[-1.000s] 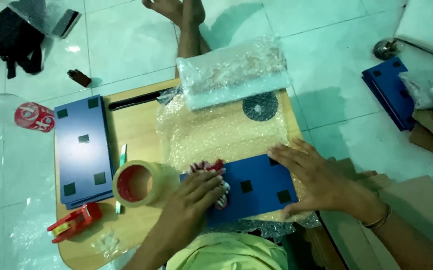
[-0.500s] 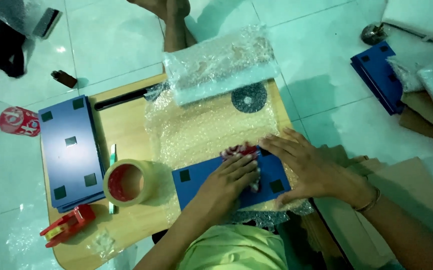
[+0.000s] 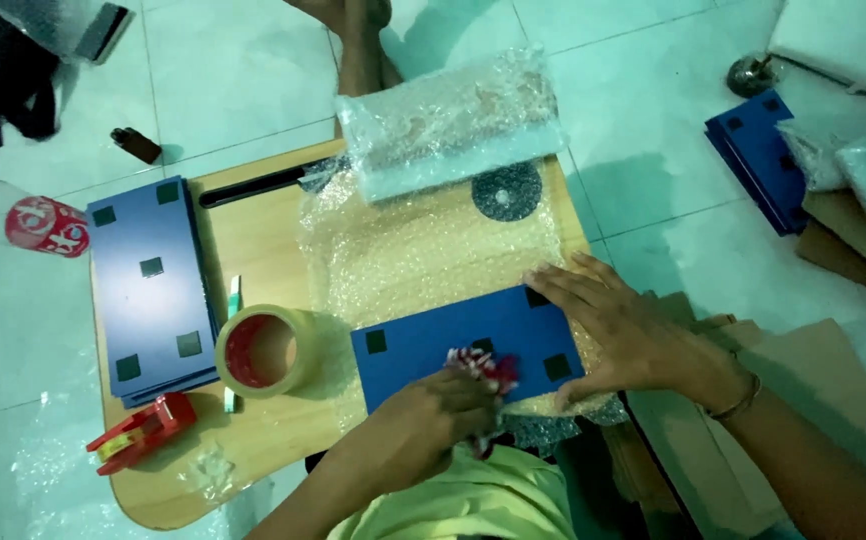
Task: The person is cleaning a blue rectangular panel with a cloth, then wrapping it in bubble wrap and securing it with adhesive tape from a dispenser.
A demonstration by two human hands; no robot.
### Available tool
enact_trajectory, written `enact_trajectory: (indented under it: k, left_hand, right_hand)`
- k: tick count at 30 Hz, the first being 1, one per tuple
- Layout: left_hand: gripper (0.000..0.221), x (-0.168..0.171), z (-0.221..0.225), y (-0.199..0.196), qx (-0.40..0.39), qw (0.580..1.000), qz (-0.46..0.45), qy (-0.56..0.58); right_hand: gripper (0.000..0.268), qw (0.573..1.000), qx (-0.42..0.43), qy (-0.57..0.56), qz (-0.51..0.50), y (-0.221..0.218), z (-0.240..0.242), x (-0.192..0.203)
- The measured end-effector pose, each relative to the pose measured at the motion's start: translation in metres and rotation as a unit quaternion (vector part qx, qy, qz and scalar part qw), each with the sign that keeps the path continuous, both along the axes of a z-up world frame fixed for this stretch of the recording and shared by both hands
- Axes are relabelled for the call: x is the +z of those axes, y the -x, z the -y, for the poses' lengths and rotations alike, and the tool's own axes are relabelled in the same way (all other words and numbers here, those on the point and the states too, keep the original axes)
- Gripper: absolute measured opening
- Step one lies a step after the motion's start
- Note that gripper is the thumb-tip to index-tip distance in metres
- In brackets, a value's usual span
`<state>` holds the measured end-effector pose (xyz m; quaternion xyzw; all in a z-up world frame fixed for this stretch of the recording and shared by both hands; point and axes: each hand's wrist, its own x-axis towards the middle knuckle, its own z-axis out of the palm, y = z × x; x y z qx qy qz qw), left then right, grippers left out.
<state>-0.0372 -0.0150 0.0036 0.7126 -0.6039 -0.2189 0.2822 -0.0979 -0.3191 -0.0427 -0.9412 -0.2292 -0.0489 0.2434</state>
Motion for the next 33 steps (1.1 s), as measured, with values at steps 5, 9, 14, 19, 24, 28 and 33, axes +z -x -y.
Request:
enact_trajectory:
  k: [5,9,14,19,24,28,33]
  left_hand:
    - [0.051,0.008,-0.037,-0.008,0.023,0.999,-0.011,-0.035]
    - [0.045,0.014,-0.061,-0.019,0.047,0.992,-0.048,-0.107]
    - [0.043,0.038,-0.079,-0.03,0.165,0.98,-0.108,-0.03]
    - [0.053,0.012,-0.076,-0.031,0.301,0.953,0.013,0.02]
    - [0.052,-0.035,-0.063,-0.013,0.211,0.961,0.181,0.009]
    - [0.056,-0.024,-0.056,0.006,0.19,0.97,0.149,0.023]
    - [0.074,-0.038,-0.032,0.0,0.149,0.981,0.12,0.035]
  right_hand:
    - [0.137,1.0,0.015,-0.006,0.0,0.0,-0.001,0.003]
    - [0.141,0.999,-0.017,0.005,-0.033,0.003,-0.001,-0.005]
    - [0.144,0.997,-0.032,0.008,-0.075,0.004,0.002,-0.011]
    - [0.149,0.999,-0.012,0.032,-0.035,0.001,0.0,-0.011]
    - [0.154,0.983,-0.089,0.076,-0.141,0.007,0.0,-0.015]
    - [0.152,0.999,-0.004,0.01,-0.053,0.001,0.003,-0.016]
    - [0.14,0.999,-0.02,0.039,-0.005,0.004,0.002,-0.016]
